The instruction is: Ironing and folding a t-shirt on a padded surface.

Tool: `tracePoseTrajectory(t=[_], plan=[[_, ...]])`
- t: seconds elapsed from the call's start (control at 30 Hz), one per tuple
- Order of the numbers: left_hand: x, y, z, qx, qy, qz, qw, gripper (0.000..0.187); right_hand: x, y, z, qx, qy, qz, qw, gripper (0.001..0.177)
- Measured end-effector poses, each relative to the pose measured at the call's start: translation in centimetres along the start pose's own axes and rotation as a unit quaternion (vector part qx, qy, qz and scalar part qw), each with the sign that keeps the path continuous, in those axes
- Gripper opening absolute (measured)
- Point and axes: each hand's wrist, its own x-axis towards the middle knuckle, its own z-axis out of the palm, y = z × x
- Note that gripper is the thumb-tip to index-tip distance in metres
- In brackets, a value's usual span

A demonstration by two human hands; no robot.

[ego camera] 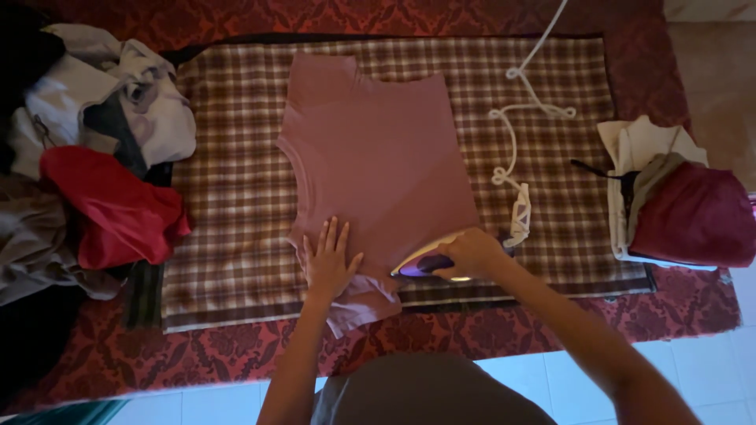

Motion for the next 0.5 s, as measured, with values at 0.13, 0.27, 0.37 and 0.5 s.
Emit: tracePoseTrajectory(t=[0.13, 0.27, 0.37, 0.5], plan=[[0.5, 0.9, 0.7, -0.041, -0.001, -0.016, 0.999, 0.083, 2.2, -1.4, -2.7, 0.055, 0.04, 0.124, 0.99, 0.062], [2.4, 4.0, 1.4, -0.112, 0.011, 0.026, 0.993, 0.087, 6.9, 0.1, -2.0, 0.109, 0.15, 0.232, 0.955, 0.06], [4.2, 6.0, 0.9, -0.08, 0.0, 0.026, 0.996, 0.088, 8.2, 0.5, -3.8, 0.136, 0.212, 0.297, 0.921, 0.058], [5.8, 6.4, 1.1, -0.032, -0.02, -0.015, 0.999, 0.088, 6.6, 2.2, -4.0, 0.199, 0.232, 0.407, 0.861, 0.052]])
